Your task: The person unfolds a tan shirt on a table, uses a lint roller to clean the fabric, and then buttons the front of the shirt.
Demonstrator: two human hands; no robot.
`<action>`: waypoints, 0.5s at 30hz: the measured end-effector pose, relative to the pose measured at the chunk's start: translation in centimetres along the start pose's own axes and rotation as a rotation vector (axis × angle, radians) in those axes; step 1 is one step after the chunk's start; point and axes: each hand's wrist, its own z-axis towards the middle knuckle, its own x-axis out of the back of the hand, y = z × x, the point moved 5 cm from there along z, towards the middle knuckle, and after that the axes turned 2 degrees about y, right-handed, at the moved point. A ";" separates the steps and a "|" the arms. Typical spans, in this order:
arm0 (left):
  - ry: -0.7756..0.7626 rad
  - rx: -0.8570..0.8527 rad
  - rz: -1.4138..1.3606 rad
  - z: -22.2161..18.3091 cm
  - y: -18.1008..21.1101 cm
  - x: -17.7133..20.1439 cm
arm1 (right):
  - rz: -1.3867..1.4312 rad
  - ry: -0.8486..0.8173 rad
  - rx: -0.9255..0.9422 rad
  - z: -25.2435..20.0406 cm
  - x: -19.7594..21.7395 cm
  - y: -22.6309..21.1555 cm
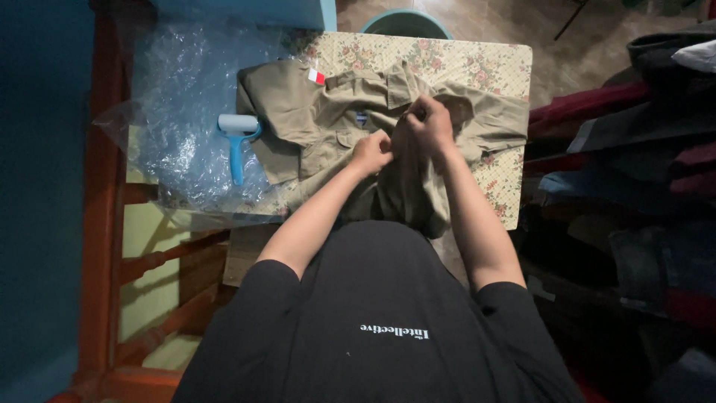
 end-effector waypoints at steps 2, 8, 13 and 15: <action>0.032 0.023 0.002 0.2 0.2 0.4 | 0.011 0.006 0.049 0.6 0.9 -1.0; 0.052 0.104 -0.106 0.7 -0.9 1.8 | 0.107 0.097 0.094 1.7 2.7 -3.7; -0.207 0.066 -0.217 0.4 -0.8 2.2 | 0.158 0.281 -0.015 1.4 5.6 -5.9; -0.177 0.006 -0.180 1.5 -3.2 0.7 | 0.164 0.289 0.015 1.6 5.8 -5.0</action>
